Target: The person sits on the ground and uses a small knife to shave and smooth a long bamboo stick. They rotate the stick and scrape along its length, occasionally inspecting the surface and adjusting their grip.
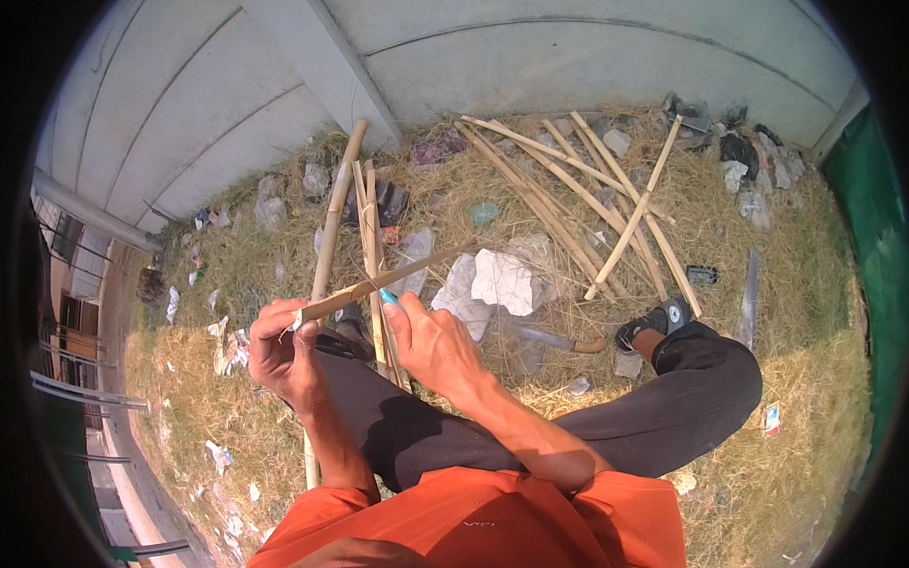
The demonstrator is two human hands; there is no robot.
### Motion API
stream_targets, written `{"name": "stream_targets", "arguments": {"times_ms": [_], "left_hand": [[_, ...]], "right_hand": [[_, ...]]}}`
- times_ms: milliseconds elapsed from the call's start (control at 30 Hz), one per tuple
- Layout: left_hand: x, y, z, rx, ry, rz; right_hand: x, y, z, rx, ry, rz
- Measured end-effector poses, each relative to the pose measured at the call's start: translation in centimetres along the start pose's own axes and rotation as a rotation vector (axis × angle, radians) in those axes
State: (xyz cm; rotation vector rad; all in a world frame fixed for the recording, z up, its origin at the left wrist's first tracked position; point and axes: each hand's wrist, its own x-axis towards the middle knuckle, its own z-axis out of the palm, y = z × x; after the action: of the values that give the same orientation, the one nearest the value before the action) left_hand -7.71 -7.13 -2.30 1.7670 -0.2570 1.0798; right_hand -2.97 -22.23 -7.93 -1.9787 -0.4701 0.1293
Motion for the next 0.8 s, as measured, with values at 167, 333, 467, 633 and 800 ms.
{"name": "stream_targets", "arguments": {"times_ms": [167, 333, 467, 633, 800], "left_hand": [[-0.2, 1.4, 0.1, -0.052, -0.070, -0.030], [0.9, 2.6, 0.2, -0.120, 0.007, -0.068], [-1.1, 1.8, 1.5, -0.042, -0.012, -0.085], [1.1, 5.8, 0.3, -0.153, 0.133, 0.163], [5.3, 6.6, -2.8, 0.024, 0.213, 0.123]], "right_hand": [[0.1, 3.2, 0.9, -0.174, -0.027, 0.131], [0.4, 1.1, 0.4, -0.132, -0.022, 0.104], [0.8, 5.8, 2.2, -0.242, 0.045, 0.146], [-0.8, 17.0, 1.8, -0.574, -0.131, 0.309], [-2.5, 16.0, 0.8, -0.278, -0.088, 0.236]]}}
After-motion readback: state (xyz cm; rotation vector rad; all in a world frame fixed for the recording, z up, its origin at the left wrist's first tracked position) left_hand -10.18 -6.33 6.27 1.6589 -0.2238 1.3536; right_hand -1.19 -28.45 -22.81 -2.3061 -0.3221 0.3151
